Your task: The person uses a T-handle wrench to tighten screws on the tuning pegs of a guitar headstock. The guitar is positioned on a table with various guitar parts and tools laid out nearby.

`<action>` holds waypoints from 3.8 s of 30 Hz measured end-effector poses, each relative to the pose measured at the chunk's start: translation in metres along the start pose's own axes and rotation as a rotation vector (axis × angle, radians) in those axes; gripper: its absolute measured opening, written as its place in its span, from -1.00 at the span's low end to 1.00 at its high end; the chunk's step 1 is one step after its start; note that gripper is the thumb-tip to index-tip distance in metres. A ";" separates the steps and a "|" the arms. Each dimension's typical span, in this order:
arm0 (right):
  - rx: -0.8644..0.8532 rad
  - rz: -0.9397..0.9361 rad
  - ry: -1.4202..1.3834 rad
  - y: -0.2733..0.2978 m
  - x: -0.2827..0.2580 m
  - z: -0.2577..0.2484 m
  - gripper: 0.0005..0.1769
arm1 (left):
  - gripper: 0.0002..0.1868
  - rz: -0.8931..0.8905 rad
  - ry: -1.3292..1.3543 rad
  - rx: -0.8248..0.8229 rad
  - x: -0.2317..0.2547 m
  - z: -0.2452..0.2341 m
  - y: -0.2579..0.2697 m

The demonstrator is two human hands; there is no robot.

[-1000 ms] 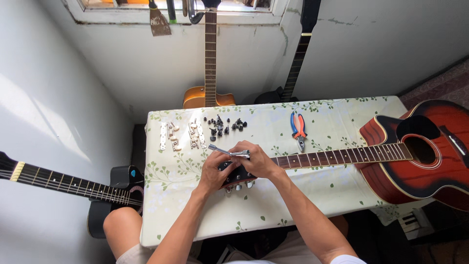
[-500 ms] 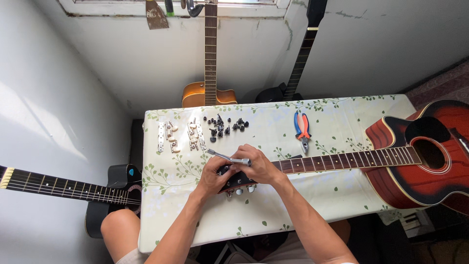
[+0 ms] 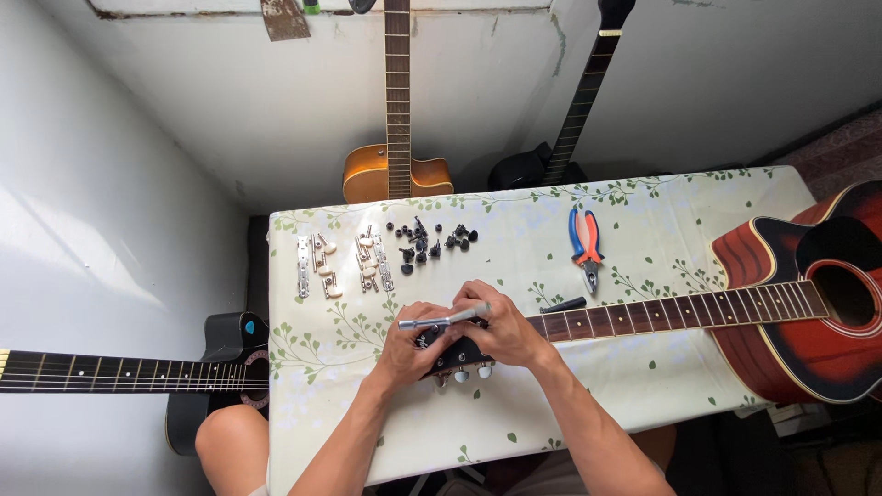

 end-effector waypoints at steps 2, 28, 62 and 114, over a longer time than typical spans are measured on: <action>0.005 0.011 0.022 -0.002 -0.004 -0.001 -0.85 | -0.84 0.004 0.013 0.013 0.009 -0.002 -0.002; -0.003 -0.036 0.011 -0.001 0.001 0.000 -0.96 | -0.85 0.016 -0.028 -0.068 0.005 0.003 -0.002; 0.022 -0.023 -0.012 -0.001 -0.004 -0.003 -0.86 | -0.84 -0.045 0.040 -0.021 -0.001 -0.002 -0.001; 0.059 -0.006 -0.011 -0.005 -0.017 -0.007 -0.85 | -0.77 -0.077 0.045 0.032 -0.015 0.002 0.006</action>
Point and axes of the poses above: each hand's wrist, its own y-axis away from the middle knuckle, its own z-axis out of the palm, x = y × z, the point moved 5 cm from there along -y, towards the middle knuckle, and after that the axes turned 5 degrees about -x, right-handed, at the moved point
